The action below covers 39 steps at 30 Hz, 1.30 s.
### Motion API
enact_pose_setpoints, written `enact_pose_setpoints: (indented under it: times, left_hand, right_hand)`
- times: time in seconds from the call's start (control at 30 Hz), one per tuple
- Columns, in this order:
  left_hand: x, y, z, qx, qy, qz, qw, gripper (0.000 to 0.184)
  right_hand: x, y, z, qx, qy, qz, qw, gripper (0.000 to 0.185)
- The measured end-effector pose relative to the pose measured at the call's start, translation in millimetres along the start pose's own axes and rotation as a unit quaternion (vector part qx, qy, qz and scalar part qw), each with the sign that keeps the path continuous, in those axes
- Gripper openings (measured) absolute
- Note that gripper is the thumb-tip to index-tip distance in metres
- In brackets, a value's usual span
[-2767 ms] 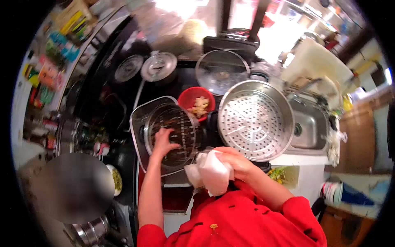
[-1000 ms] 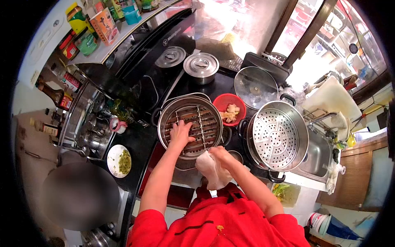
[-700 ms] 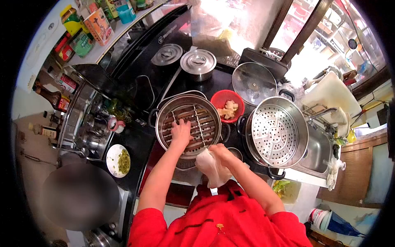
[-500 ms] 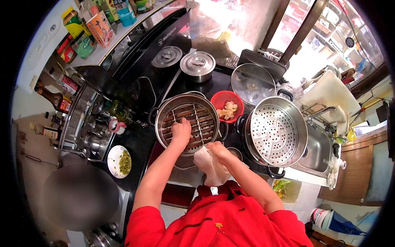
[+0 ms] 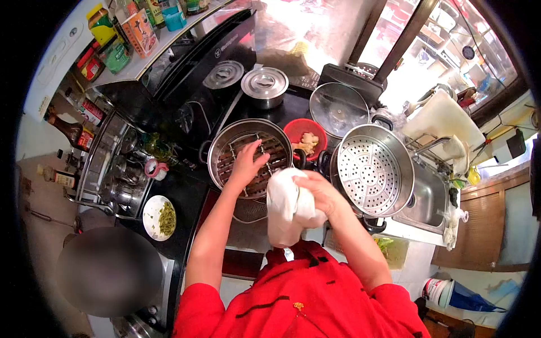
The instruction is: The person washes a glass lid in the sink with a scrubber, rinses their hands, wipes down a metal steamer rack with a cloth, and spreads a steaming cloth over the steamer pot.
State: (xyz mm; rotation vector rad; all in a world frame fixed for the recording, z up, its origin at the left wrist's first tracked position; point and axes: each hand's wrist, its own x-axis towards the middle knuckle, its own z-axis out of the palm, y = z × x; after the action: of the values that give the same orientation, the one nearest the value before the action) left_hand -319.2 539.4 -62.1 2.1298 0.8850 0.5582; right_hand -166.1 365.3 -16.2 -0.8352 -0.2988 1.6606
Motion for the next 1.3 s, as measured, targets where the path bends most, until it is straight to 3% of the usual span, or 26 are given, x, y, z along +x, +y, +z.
enact_pose_setpoints:
  times: [0.07,0.13,0.17,0.2,0.27,0.3,0.33,0.4,0.47,0.53,0.57,0.6,0.67,0.73,0.77,0.8,0.9,1.0,1.17,1.23,1.3]
  left_hand:
    - [-9,22,-16,-0.321,-0.105,-0.104,0.935,0.059]
    - [-28,42,-16,-0.461,-0.163,-0.039,0.872,0.065]
    - [-38,78,-27,-0.529,-0.177,0.040,0.829,0.058]
    - [-40,88,-37,-0.528,-0.177,0.042,0.830,0.058]
    - [-41,95,-50,-0.357,-0.203,-0.006,0.912,0.051]
    - [-39,91,-58,-0.361,-0.175,-0.035,0.915,0.042]
    - [-36,83,-65,-0.337,-0.114,-0.002,0.935,0.030]
    - [-31,95,-95,-0.329,-0.030,0.028,0.943,0.017]
    - [-22,99,-121,-0.268,0.024,0.071,0.960,0.016]
    - [-11,113,-141,-0.147,0.085,0.150,0.974,0.017]
    - [-5,117,-149,-0.139,0.102,0.164,0.971,0.017]
    - [2,120,-158,-0.131,0.120,0.178,0.968,0.017]
    - [12,122,-179,-0.106,0.192,0.206,0.954,0.017]
    - [4,140,-203,-0.059,0.260,0.209,0.941,0.016]
    - [2,140,-211,-0.047,0.289,0.275,0.916,0.015]
    - [-4,139,-218,-0.021,0.312,0.295,0.903,0.014]
    - [-36,137,-214,0.061,0.367,0.314,0.874,0.015]
    - [-75,101,-178,0.066,0.336,0.257,0.904,0.018]
    - [-112,7,-98,0.110,0.202,0.178,0.957,0.018]
    - [-121,-26,-74,0.123,0.116,0.127,0.977,0.019]
    - [-130,-23,-66,0.139,0.098,0.113,0.979,0.021]
  right_hand:
    - [-7,-18,8,0.018,-0.019,-0.030,0.999,0.027]
    - [-10,-30,23,0.050,-0.007,-0.061,0.997,0.027]
    - [-8,-33,24,0.035,-0.002,-0.068,0.997,0.026]
    - [-10,-39,30,0.034,-0.004,-0.070,0.997,0.026]
    - [-17,-51,45,-0.008,-0.034,-0.069,0.997,0.027]
    - [-16,-54,43,-0.053,-0.039,-0.067,0.996,0.031]
    - [-18,-61,45,-0.055,-0.041,-0.068,0.995,0.031]
    - [-23,-77,58,-0.336,-0.101,-0.135,0.927,0.037]
    - [-22,-94,67,-0.408,-0.088,-0.129,0.900,0.041]
    - [-14,-115,71,-0.645,-0.089,-0.181,0.737,0.038]
    - [-12,-124,80,-0.705,-0.009,-0.172,0.688,0.033]
    - [-5,-133,84,-0.747,0.020,-0.226,0.625,0.028]
    - [-1,-145,97,-0.765,0.137,-0.276,0.566,0.026]
    - [-6,-151,116,-0.729,0.222,-0.390,0.516,0.024]
    - [-9,-151,122,-0.716,0.209,-0.465,0.477,0.025]
    - [-14,-145,130,-0.669,0.200,-0.531,0.479,0.025]
    - [-18,-129,126,-0.641,0.158,-0.691,0.295,0.027]
    - [-18,-93,96,-0.676,0.122,-0.659,0.308,0.027]
    - [-4,-28,35,-0.774,0.090,-0.499,0.379,0.023]
    - [6,-9,13,-0.804,0.072,-0.451,0.381,0.021]
    - [12,2,-3,-0.829,0.042,-0.410,0.379,0.022]
